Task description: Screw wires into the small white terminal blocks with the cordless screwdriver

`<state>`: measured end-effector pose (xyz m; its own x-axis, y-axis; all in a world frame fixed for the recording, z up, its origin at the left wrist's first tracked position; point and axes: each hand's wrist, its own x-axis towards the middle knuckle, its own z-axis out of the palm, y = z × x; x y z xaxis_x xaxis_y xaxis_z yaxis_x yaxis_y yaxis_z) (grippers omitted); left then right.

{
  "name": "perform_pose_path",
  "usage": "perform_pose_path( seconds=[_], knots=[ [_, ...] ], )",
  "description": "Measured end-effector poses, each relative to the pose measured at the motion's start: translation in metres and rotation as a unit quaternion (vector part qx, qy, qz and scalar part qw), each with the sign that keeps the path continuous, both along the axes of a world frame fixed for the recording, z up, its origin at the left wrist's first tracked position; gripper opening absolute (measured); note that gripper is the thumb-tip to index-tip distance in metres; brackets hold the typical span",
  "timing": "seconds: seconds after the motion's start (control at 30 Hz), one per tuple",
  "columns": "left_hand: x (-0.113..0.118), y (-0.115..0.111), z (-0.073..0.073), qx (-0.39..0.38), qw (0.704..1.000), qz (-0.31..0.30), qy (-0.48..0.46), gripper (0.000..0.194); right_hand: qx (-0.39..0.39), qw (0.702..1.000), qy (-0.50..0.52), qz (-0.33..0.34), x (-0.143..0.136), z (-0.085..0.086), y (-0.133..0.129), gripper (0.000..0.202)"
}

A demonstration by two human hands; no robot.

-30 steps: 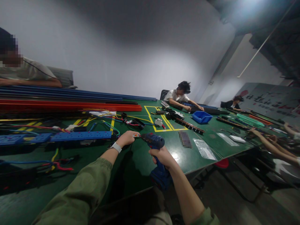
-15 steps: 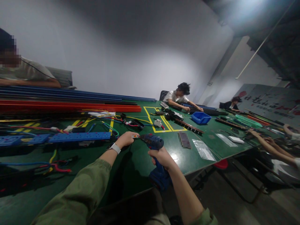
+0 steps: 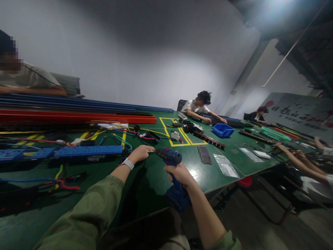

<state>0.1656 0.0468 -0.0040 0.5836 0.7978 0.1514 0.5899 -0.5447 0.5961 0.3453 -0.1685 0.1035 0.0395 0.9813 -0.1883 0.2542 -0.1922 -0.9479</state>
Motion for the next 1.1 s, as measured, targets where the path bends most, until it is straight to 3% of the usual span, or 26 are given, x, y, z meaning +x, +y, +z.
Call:
perform_pose_path(
  seconds=[0.57, 1.1],
  knots=[
    [0.001, 0.003, -0.005, 0.011, 1.000, -0.001, 0.004, 0.057, 0.011, 1.000, 0.006, 0.000, -0.001, -0.001, 0.000, 0.011],
    [0.000, -0.013, 0.017, -0.018, 1.000, 0.010, -0.003, 0.052, 0.007, 1.000, 0.004, 0.007, 0.001, -0.002, 0.001, 0.011]
  ],
)
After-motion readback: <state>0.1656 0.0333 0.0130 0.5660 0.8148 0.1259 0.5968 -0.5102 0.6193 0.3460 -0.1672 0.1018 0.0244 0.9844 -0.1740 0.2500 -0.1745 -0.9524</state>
